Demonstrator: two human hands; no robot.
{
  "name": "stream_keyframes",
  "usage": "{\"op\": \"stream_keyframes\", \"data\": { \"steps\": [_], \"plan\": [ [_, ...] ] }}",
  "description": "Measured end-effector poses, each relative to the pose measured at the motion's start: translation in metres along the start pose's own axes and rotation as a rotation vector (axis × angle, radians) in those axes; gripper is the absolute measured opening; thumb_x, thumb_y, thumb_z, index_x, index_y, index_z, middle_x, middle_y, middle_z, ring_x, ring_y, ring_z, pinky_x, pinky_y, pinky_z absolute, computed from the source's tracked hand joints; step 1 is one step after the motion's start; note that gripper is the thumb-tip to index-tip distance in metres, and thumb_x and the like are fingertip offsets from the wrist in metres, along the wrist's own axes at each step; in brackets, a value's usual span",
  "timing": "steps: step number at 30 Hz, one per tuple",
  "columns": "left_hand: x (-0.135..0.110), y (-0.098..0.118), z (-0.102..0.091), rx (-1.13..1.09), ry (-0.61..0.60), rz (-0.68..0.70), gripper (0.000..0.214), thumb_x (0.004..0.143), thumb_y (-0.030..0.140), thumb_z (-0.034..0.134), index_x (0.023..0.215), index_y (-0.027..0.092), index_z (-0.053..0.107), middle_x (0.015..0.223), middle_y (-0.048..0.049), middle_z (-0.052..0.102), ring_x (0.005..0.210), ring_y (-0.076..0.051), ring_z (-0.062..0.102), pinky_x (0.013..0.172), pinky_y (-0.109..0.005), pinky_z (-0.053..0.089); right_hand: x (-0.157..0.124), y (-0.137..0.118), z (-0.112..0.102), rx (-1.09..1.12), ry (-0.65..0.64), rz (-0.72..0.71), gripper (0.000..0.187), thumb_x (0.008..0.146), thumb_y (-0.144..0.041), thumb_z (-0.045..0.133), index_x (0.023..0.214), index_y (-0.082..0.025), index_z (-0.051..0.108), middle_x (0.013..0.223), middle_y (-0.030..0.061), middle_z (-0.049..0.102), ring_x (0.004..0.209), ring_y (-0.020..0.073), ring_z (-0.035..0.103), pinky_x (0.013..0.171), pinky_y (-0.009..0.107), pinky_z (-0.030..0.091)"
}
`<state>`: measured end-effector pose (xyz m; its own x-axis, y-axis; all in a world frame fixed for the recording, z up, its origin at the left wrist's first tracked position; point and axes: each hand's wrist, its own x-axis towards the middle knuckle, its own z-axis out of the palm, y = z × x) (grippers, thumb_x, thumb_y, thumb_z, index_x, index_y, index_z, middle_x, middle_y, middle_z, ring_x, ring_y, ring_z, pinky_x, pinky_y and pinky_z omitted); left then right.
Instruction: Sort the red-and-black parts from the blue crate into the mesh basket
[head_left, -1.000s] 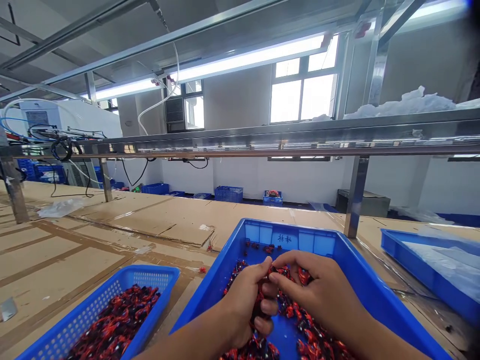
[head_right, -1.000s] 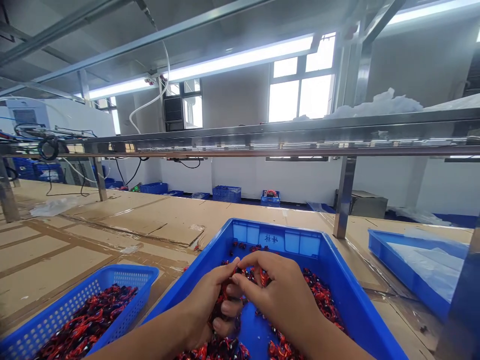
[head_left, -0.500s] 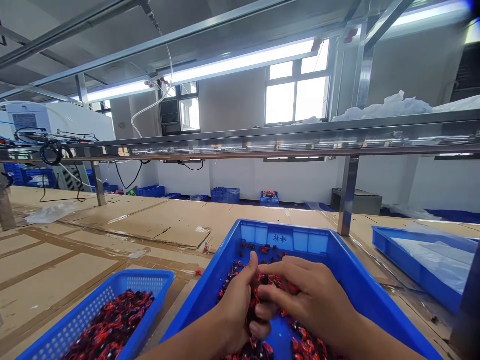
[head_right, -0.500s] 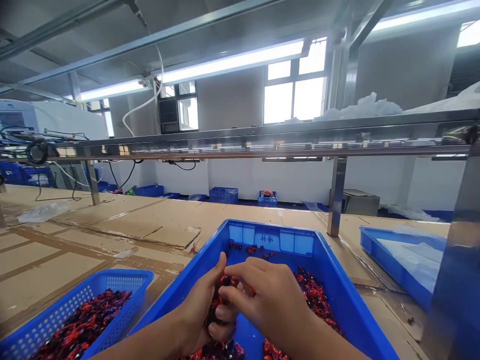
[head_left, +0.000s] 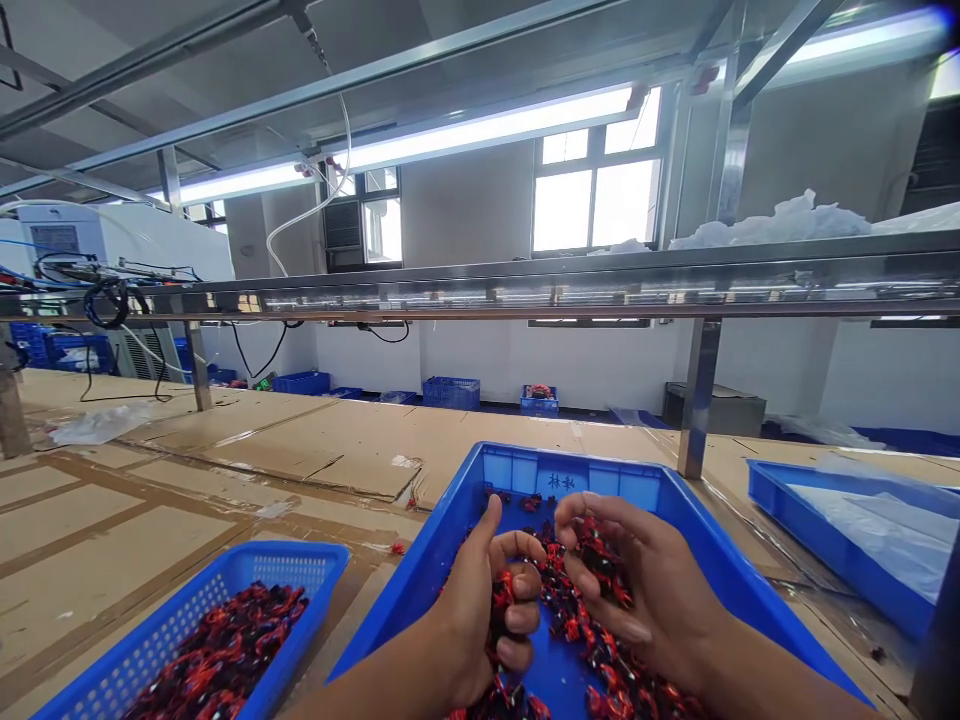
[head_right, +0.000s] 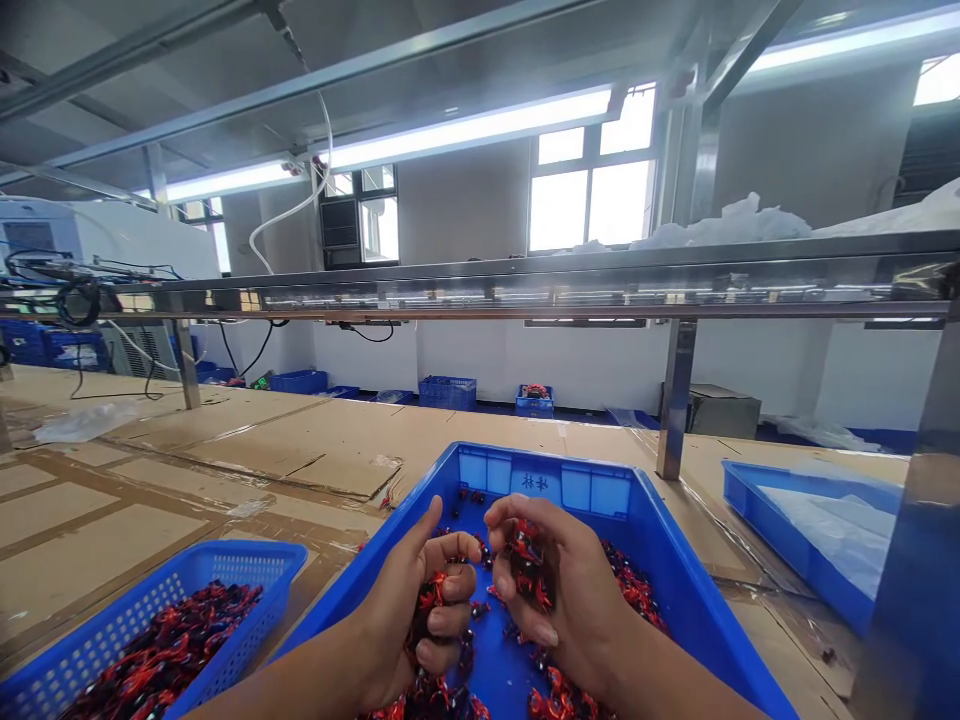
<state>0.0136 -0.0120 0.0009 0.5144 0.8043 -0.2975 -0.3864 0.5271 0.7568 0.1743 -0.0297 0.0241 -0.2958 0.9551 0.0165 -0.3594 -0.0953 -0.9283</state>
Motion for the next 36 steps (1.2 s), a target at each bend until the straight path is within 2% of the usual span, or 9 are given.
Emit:
{"op": "stream_keyframes", "data": {
  "steps": [4, 7, 11, 13, 16, 20, 24, 29, 36],
  "plan": [
    [0.001, 0.002, -0.001, -0.121, -0.039, 0.098, 0.052, 0.081, 0.072, 0.049, 0.088, 0.021, 0.057, 0.058, 0.007, 0.035, 0.038, -0.002, 0.025, 0.036, -0.015, 0.01, 0.002, 0.004, -0.001, -0.422, 0.01, -0.079, 0.03, 0.086, -0.047, 0.059, 0.073, -0.02, 0.061, 0.047, -0.0058, 0.049, 0.032, 0.0061, 0.034, 0.03, 0.017, 0.024],
    [0.004, 0.005, -0.004, -0.249, -0.029, 0.113, 0.049, 0.083, 0.067, 0.051, 0.096, 0.02, 0.057, 0.061, 0.0068, 0.039, 0.037, -0.002, 0.028, 0.034, -0.014, 0.011, -0.002, 0.008, -0.001, -0.943, -0.077, -0.468, 0.015, 0.089, -0.031, 0.059, 0.085, -0.023, 0.071, 0.069, 0.0002, 0.066, 0.058, 0.0131, 0.059, 0.057, 0.024, 0.048],
    [0.0, 0.012, -0.005, -0.412, -0.123, 0.067, 0.038, 0.089, 0.055, 0.051, 0.098, 0.018, 0.055, 0.061, 0.0073, 0.037, 0.036, -0.001, 0.029, 0.033, -0.012, 0.012, -0.009, 0.009, 0.0, -1.199, -0.262, -0.771, 0.029, 0.093, -0.022, 0.05, 0.114, -0.03, 0.068, 0.084, 0.0018, 0.071, 0.079, 0.0173, 0.065, 0.076, 0.03, 0.05],
    [-0.005, 0.016, -0.004, -0.47, -0.215, 0.084, 0.032, 0.091, 0.049, 0.05, 0.096, 0.017, 0.054, 0.06, 0.0081, 0.034, 0.036, 0.0, 0.028, 0.033, -0.011, 0.013, -0.009, 0.011, 0.005, -1.032, -0.156, -0.662, 0.027, 0.094, -0.027, 0.05, 0.112, -0.028, 0.069, 0.079, 0.0018, 0.069, 0.073, 0.0167, 0.064, 0.069, 0.028, 0.052],
    [-0.011, 0.021, -0.002, -0.497, -0.329, 0.127, 0.027, 0.092, 0.044, 0.053, 0.093, 0.017, 0.053, 0.06, 0.0089, 0.03, 0.036, 0.0, 0.028, 0.033, -0.012, 0.012, -0.005, 0.014, 0.013, -0.468, 0.082, -0.246, 0.027, 0.092, -0.038, 0.05, 0.1, -0.022, 0.07, 0.071, -0.0001, 0.061, 0.045, 0.0103, 0.051, 0.036, 0.02, 0.04],
    [-0.011, 0.023, -0.003, -0.462, -0.307, 0.177, 0.022, 0.091, 0.039, 0.055, 0.101, 0.019, 0.053, 0.064, 0.0081, 0.032, 0.038, -0.001, 0.029, 0.033, -0.012, 0.013, -0.001, 0.015, 0.017, 0.052, 0.128, 0.143, 0.03, 0.088, -0.041, 0.053, 0.092, -0.015, 0.068, 0.072, 0.0006, 0.059, 0.041, 0.0055, 0.043, 0.028, 0.015, 0.028],
    [-0.006, 0.019, -0.002, -0.372, -0.144, 0.237, 0.023, 0.088, 0.038, 0.058, 0.103, 0.021, 0.052, 0.067, 0.0076, 0.035, 0.04, -0.001, 0.029, 0.033, -0.012, 0.014, 0.004, 0.022, 0.01, -0.076, 0.097, 0.227, 0.027, 0.081, -0.044, 0.064, 0.08, -0.016, 0.066, 0.063, -0.0026, 0.057, 0.036, 0.0034, 0.038, 0.026, 0.013, 0.013],
    [0.0, 0.013, 0.002, -0.181, 0.019, 0.347, 0.018, 0.085, 0.028, 0.061, 0.1, 0.023, 0.052, 0.071, 0.0064, 0.042, 0.041, -0.002, 0.031, 0.032, -0.012, 0.016, 0.013, 0.035, 0.004, -0.354, -0.007, 0.002, 0.031, 0.081, -0.047, 0.064, 0.073, -0.017, 0.066, 0.034, -0.0106, 0.035, 0.026, 0.0049, 0.03, 0.028, 0.016, 0.019],
    [0.005, 0.005, 0.004, 0.046, 0.132, 0.428, 0.013, 0.083, 0.022, 0.057, 0.096, 0.022, 0.054, 0.071, 0.0049, 0.051, 0.037, -0.003, 0.032, 0.03, -0.013, 0.02, 0.005, 0.028, 0.012, -0.532, 0.023, 0.009, 0.023, 0.072, -0.039, 0.075, 0.084, -0.019, 0.072, 0.063, -0.0009, 0.068, 0.034, 0.0038, 0.041, 0.033, 0.016, 0.031]
  ]
}}
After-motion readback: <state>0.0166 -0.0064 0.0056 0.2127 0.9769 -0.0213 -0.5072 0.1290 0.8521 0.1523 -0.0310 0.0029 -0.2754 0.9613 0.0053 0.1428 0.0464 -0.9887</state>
